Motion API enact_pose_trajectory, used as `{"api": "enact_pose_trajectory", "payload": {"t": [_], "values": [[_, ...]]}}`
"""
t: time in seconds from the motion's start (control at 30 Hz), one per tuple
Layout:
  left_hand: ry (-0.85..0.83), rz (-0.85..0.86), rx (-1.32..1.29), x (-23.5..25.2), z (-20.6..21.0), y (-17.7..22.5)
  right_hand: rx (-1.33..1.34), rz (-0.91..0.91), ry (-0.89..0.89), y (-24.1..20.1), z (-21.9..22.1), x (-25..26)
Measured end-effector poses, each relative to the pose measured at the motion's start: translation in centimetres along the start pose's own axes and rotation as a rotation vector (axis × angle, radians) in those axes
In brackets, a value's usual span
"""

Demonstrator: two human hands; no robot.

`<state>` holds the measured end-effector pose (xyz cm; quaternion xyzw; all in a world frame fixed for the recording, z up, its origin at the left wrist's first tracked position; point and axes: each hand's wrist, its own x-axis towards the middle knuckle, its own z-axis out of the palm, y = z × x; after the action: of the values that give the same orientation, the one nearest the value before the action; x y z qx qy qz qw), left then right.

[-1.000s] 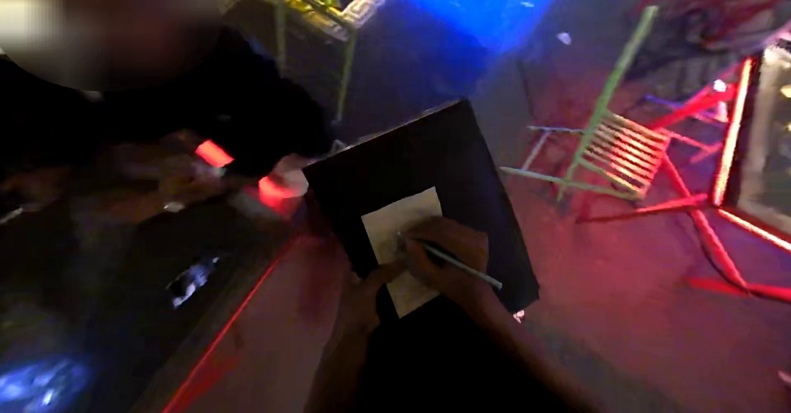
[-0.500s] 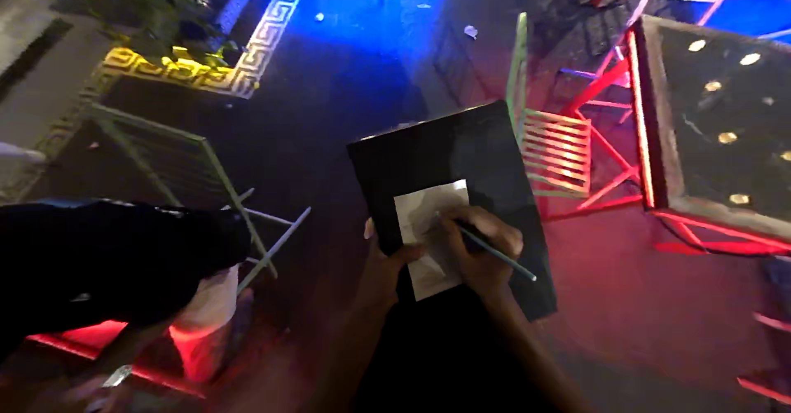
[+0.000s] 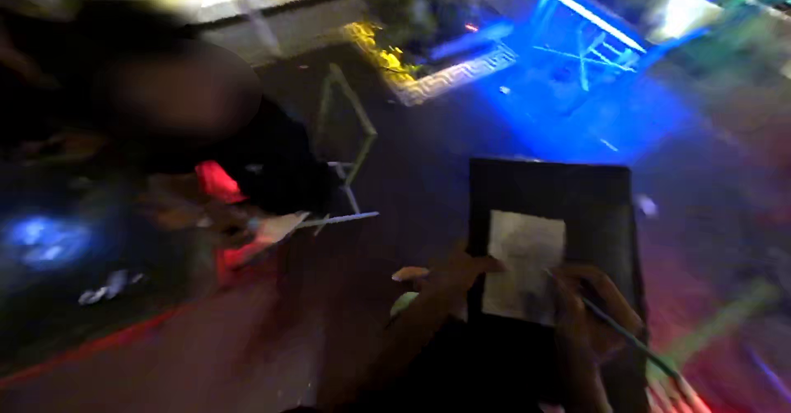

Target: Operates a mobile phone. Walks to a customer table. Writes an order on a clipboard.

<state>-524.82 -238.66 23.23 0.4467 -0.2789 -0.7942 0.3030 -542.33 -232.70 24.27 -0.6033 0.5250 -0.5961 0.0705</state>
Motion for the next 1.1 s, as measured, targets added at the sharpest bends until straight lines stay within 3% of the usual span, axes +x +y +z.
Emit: {"api": "enact_pose_trajectory", "payload": {"t": [0.17, 0.3, 0.37, 0.47, 0.6, 0.67, 0.73, 0.83, 0.97, 1.1], "values": [[0.28, 0.074, -0.088, -3.7, -7.8, -4.7, 0.333, 0.217, -0.491, -0.4, 3.8, -5.3], [0.671, -0.069, -0.234, -11.4, -13.8, -10.5, 0.456, 0.344, -0.878, -0.5, 6.9, -12.1], [0.832, -0.095, -0.315, -15.2, -17.2, -14.3, 0.493, 0.489, -1.065, -1.2, 8.2, -15.8], [1.102, 0.003, -0.51, -19.3, -21.9, -19.1, 0.589, 0.746, -1.244, -3.5, 11.5, -19.5], [1.379, 0.112, -0.658, -25.3, -26.7, -21.7, 0.715, 0.995, -1.34, -8.0, 18.6, -20.0], [1.464, 0.202, -0.722, -27.6, -28.9, -21.6, 0.683, 1.086, -1.237, -11.6, 24.0, -18.0], [1.492, 0.316, -0.754, -29.7, -31.3, -21.1, 0.648, 1.055, -1.154, -13.8, 30.2, -15.9], [1.515, 0.44, -0.779, -31.7, -34.7, -20.3, 0.551, 1.021, -1.253, -16.1, 36.8, -14.1], [1.495, 0.471, -0.796, -33.0, -37.9, -19.3, 0.371, 0.986, -1.255, -19.0, 39.9, -14.4], [1.449, 0.467, -0.838, -32.4, -39.2, -18.6, 0.362, 1.035, -1.168, -20.2, 41.7, -14.2]]}}
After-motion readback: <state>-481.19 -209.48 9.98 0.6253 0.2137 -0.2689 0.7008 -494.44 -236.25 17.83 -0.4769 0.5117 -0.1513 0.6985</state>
